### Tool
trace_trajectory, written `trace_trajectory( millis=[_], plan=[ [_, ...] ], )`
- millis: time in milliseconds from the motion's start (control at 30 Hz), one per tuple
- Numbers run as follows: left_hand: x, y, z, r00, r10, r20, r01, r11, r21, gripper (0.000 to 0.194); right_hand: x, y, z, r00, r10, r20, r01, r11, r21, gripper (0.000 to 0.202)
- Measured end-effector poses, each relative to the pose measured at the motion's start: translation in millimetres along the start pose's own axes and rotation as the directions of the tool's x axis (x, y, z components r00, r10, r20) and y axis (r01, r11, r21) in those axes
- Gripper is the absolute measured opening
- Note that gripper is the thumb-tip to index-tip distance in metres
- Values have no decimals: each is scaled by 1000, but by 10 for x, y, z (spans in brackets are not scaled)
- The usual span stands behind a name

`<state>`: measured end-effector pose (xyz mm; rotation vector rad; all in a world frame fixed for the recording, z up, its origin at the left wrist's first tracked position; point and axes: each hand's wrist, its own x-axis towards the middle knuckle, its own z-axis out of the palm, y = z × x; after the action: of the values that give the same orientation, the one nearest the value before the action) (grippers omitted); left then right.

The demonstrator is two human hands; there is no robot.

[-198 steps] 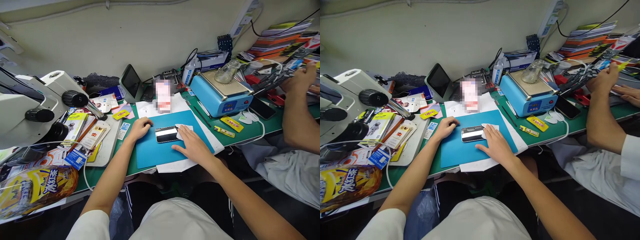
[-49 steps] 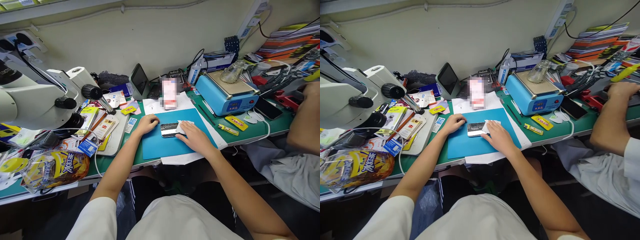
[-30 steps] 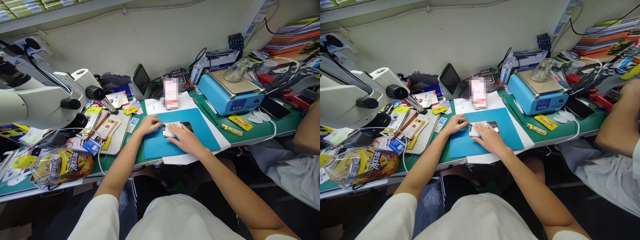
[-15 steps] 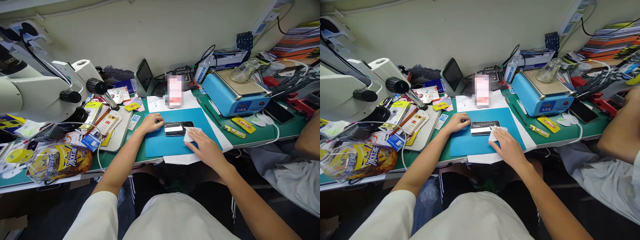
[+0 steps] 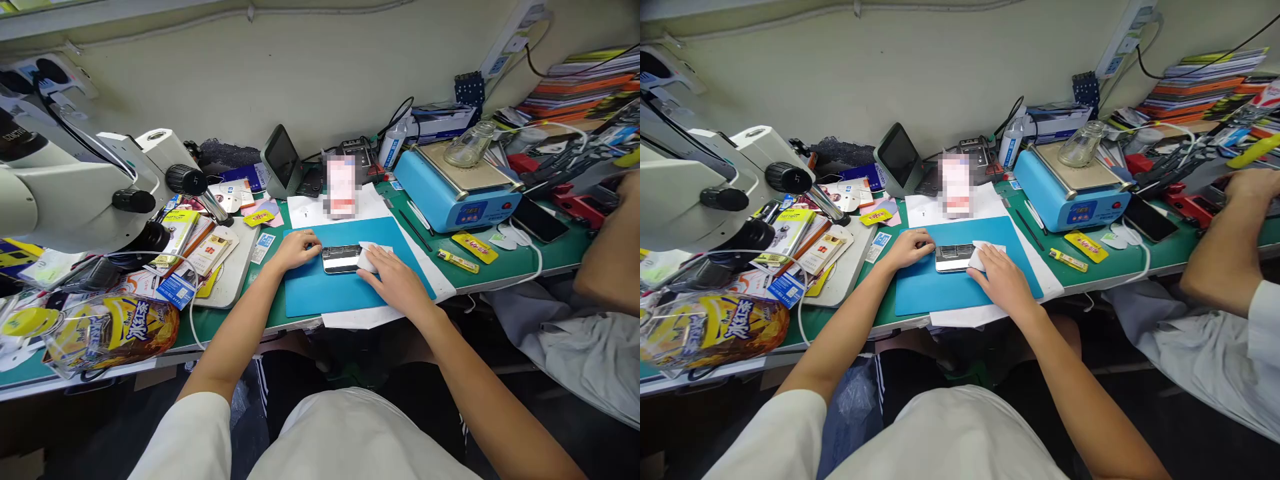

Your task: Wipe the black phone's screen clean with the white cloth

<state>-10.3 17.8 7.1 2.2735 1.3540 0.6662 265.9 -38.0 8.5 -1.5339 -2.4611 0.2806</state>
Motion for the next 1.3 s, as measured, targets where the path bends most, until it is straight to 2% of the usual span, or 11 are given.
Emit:
trace_trajectory(
  millis=[167, 333, 500, 700, 967, 1133, 1300],
  plan=[
    [16, -8, 2, 1000, -4, 4, 4, 1000, -4, 26, -159, -45, -8, 1000, -17, 18, 17, 1000, -11, 69],
    [28, -11, 10, 1000, 3, -1, -3, 1000, -4, 28, 80, -112, 16, 999, -37, 20, 37, 999, -21, 71],
    [18, -5, 28, 1000, 4, -28, -5, 1000, -3, 34, 333, -418, 113, 993, -117, 21, 117, 993, -21, 73],
    [17, -63, 69, 991, -44, -126, 46, 999, 10, 33, 364, -740, 170, 975, -219, 25, 219, 976, 3, 62],
    [7, -77, 82, 989, -49, -141, 49, 999, -5, 30, 87, -695, 66, 968, -249, 25, 248, 968, 38, 52],
    [7, -51, 74, 990, -35, -135, 35, 999, -5, 30, 298, -681, 73, 969, -244, 37, 242, 969, 39, 54],
    [12, -46, 72, 990, -34, -134, 33, 999, -6, 31, 430, -703, -49, 967, -244, 70, 242, 970, 35, 47]
  ],
)
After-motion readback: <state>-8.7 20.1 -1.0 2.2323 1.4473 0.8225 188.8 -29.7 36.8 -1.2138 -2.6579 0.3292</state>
